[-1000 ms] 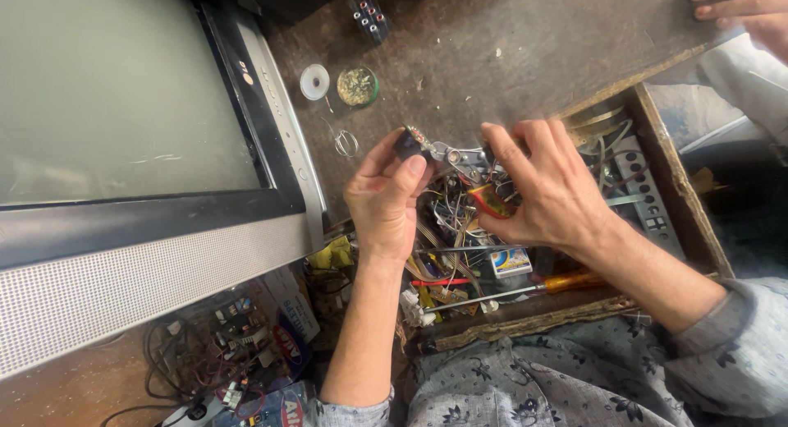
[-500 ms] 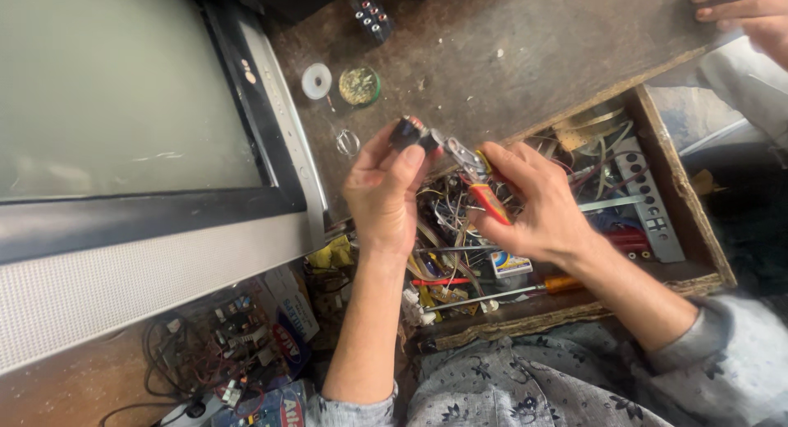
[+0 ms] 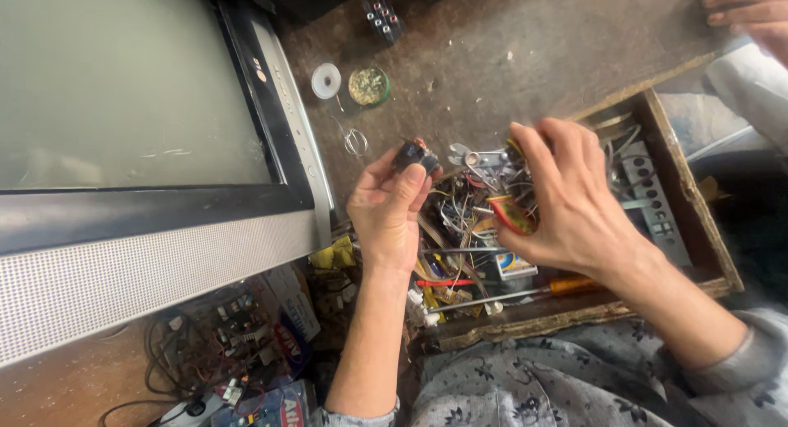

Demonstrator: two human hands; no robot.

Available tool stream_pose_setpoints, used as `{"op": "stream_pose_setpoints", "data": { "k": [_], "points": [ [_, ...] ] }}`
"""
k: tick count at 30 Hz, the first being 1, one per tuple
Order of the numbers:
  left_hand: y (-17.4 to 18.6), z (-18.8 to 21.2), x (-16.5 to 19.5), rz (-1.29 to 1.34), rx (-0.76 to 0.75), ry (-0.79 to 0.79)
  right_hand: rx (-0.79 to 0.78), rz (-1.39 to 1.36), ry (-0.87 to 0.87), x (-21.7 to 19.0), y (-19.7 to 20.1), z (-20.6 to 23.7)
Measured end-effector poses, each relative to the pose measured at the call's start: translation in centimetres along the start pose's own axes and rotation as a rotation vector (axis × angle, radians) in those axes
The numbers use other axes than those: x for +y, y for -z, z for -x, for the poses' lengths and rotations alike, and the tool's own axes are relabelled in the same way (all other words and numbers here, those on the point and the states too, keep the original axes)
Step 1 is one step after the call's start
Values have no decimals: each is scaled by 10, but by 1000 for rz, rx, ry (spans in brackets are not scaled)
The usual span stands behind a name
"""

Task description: The person holds a small electronic component and uses tweezers to adjust wires on its circuit board. They then use wire cutters to trim wires and a screwdriver to tighten a screw on the component's casing.

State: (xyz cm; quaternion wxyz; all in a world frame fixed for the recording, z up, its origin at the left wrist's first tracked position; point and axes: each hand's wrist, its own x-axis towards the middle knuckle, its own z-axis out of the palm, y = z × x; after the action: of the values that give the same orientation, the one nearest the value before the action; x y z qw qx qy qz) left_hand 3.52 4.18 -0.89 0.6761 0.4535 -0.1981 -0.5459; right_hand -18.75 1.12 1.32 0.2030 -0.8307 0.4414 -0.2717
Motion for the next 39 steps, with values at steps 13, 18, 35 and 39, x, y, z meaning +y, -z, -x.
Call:
{"op": "stream_pose_setpoints", "data": {
  "k": [13, 18, 35, 39],
  "points": [
    [-7, 5, 2, -73, -71, -121, 18, -55, 27, -5, -3, -3],
    [-8, 4, 0, -117, -63, -155, 17, -88, 7, -6, -4, -4],
    [-2, 9, 5, -229, -153, -155, -45, 57, 73, 5, -8, -6],
    [-3, 6, 6, -233, -171, -161, -48, 102, 101, 7, -11, -6]
  ]
}}
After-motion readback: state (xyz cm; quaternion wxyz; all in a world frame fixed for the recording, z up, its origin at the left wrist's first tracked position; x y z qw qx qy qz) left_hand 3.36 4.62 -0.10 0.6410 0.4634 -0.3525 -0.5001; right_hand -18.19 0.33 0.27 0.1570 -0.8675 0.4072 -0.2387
